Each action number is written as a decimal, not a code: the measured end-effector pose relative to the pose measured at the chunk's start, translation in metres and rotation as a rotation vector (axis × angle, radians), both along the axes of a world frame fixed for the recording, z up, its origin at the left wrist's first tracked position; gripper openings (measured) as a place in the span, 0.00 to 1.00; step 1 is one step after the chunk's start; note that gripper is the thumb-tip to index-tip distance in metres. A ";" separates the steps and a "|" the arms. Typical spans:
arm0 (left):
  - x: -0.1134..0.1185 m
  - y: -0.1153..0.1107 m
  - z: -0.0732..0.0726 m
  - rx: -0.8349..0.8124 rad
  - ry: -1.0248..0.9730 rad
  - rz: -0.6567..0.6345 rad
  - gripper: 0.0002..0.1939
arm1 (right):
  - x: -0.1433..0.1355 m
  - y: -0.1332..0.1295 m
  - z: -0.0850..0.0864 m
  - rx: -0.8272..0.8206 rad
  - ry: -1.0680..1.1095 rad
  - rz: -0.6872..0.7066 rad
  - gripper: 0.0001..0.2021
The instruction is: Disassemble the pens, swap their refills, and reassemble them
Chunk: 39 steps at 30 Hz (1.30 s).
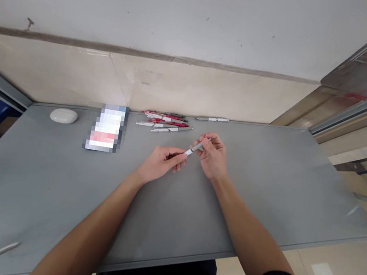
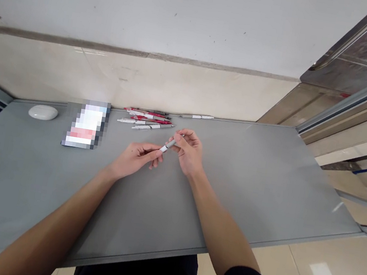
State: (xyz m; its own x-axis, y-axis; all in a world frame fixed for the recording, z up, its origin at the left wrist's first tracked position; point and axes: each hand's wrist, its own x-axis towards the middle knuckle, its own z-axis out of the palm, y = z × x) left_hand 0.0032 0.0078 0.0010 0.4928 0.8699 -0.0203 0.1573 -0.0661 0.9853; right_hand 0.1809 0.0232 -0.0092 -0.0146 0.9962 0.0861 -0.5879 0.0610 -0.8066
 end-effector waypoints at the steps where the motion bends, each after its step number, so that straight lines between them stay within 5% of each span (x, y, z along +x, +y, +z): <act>1: -0.001 0.000 0.001 -0.030 -0.026 -0.025 0.17 | 0.001 -0.001 0.001 0.009 0.006 0.017 0.06; 9: -0.005 -0.001 0.004 -0.255 -0.140 -0.124 0.15 | 0.002 -0.004 0.000 0.040 -0.013 0.054 0.06; 17: -0.002 0.003 -0.005 -0.141 -0.113 -0.006 0.13 | -0.005 -0.004 0.002 -0.016 -0.062 -0.063 0.10; 28: -0.004 -0.001 0.003 -0.286 -0.152 -0.107 0.14 | -0.001 -0.006 0.000 0.002 0.049 0.081 0.08; 39: 0.001 0.002 -0.008 0.001 0.005 0.116 0.15 | -0.006 -0.001 -0.002 -0.030 0.005 -0.080 0.07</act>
